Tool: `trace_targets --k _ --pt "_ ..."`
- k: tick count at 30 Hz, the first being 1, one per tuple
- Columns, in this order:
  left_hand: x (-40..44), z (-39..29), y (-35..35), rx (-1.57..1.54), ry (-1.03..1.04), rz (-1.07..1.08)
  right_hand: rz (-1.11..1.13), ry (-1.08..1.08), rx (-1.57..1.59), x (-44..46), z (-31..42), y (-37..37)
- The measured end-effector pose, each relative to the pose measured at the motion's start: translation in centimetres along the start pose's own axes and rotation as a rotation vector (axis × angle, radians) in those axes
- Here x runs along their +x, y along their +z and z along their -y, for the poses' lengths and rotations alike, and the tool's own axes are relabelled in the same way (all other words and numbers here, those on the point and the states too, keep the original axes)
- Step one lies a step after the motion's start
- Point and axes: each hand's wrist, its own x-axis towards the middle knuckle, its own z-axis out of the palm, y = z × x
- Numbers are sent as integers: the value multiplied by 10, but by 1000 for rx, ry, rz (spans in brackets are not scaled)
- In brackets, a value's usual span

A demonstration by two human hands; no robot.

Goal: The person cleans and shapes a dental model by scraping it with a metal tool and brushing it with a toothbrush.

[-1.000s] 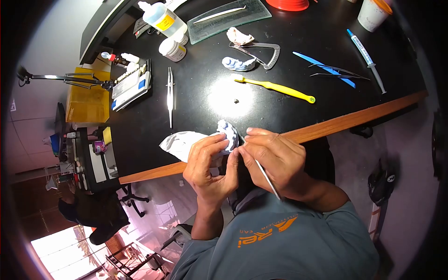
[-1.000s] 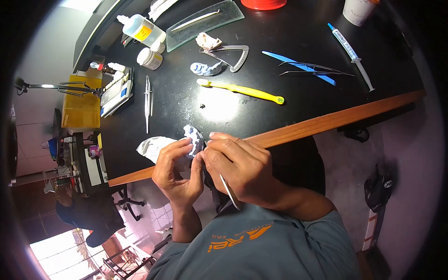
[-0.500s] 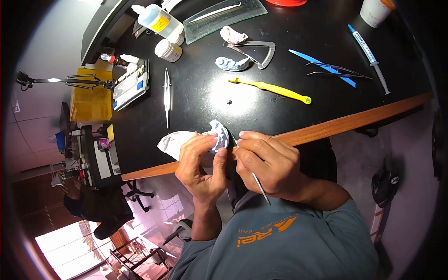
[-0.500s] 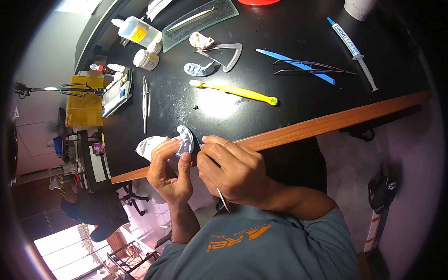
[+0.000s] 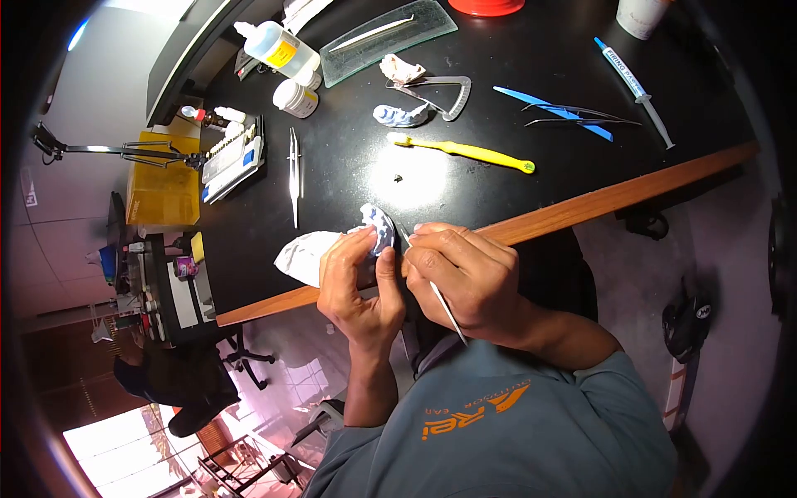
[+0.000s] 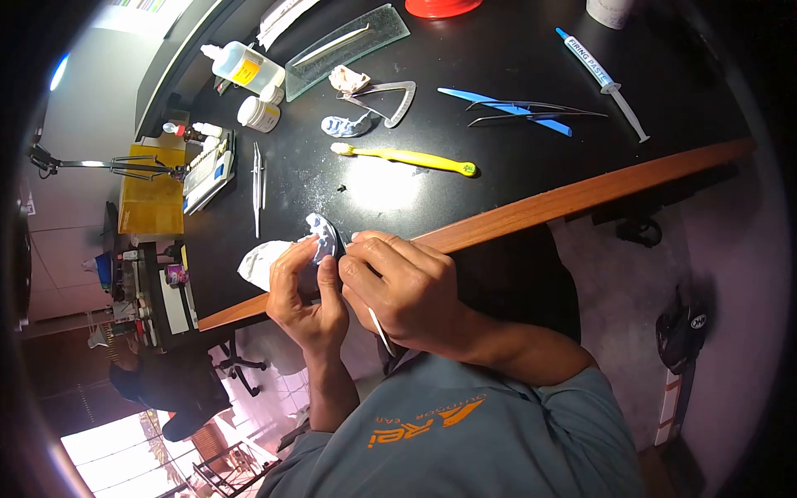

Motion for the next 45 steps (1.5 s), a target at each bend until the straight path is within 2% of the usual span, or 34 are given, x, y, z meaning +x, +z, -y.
trace_targets --k 10,21,42,45 --pt "5 -1 -4 -73 -82 45 -5 -41 4 13 -6 6" --pt "7 -4 -5 -19 -75 79 39 -137 7 5 -13 4" --pt "8 -4 -7 -14 -96 117 122 -140 83 10 -14 -3" --pt "8 -4 -7 -10 -92 117 82 -136 55 6 -15 1"
